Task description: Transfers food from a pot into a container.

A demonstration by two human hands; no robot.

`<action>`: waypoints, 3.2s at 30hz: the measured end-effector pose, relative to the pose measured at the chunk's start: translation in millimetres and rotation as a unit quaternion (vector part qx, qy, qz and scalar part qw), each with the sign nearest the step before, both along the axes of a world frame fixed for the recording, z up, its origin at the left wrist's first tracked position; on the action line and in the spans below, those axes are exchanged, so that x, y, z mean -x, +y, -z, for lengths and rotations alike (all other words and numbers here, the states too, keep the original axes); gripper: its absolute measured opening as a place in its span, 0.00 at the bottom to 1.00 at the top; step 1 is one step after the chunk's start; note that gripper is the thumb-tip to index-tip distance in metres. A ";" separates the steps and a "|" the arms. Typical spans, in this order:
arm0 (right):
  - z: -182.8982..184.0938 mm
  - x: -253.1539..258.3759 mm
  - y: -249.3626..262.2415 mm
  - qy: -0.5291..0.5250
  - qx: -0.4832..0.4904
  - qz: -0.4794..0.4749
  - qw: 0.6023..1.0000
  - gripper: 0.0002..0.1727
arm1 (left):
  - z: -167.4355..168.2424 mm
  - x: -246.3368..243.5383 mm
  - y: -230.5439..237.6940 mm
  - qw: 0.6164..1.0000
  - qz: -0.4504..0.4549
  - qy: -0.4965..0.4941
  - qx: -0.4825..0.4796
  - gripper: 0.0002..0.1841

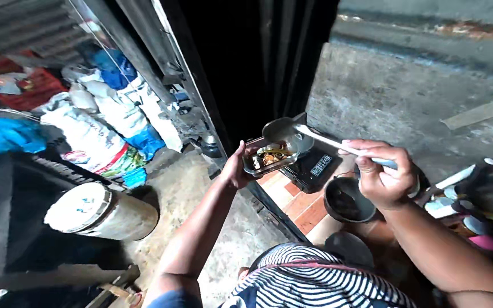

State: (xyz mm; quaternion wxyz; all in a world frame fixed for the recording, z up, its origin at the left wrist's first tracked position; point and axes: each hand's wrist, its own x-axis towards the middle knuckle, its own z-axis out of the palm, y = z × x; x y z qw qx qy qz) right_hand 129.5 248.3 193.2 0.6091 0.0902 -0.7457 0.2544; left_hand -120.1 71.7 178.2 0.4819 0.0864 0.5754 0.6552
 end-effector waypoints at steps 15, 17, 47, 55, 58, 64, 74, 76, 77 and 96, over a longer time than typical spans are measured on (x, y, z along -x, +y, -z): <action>-28.2 176.0 -169.5 0.039 0.035 -0.080 0.995 0.04 | -45.6 130.2 -204.5 0.997 -0.027 0.047 -0.053 0.39; -27.8 197.0 -192.4 0.046 0.044 -0.090 0.994 0.05 | -45.6 146.6 -229.9 0.997 -0.044 0.041 -0.042 0.39; -58.2 352.5 -201.0 -0.058 0.518 -0.248 0.817 0.19 | 26.9 189.4 -271.7 0.985 -0.143 0.089 0.019 0.34; -5.2 329.1 -203.9 -0.071 0.580 -0.207 0.785 0.16 | 57.3 176.2 -266.3 0.992 -0.107 0.053 0.038 0.37; -0.3 320.7 -207.5 -0.061 0.563 -0.190 0.802 0.14 | 61.4 171.4 -266.1 0.994 -0.093 0.050 0.036 0.37; 27.0 299.7 -192.9 -0.018 0.637 -0.157 0.755 0.14 | 79.4 162.4 -257.7 0.997 -0.059 0.035 0.035 0.37; 100.5 157.0 -67.5 0.084 0.730 0.007 0.678 0.13 | 111.2 130.0 -218.0 0.999 -0.021 0.032 0.026 0.39; 119.5 111.7 -38.2 0.096 0.715 0.080 0.688 0.13 | 117.1 119.6 -206.9 0.999 -0.040 0.022 0.009 0.38; 132.4 87.6 -21.3 0.097 0.698 0.123 0.699 0.13 | 120.0 113.5 -200.5 0.999 -0.052 0.011 0.004 0.37; 369.2 -73.4 118.8 -0.278 0.667 0.458 0.517 0.21 | 93.8 35.3 -89.6 0.987 -0.116 0.057 0.093 0.37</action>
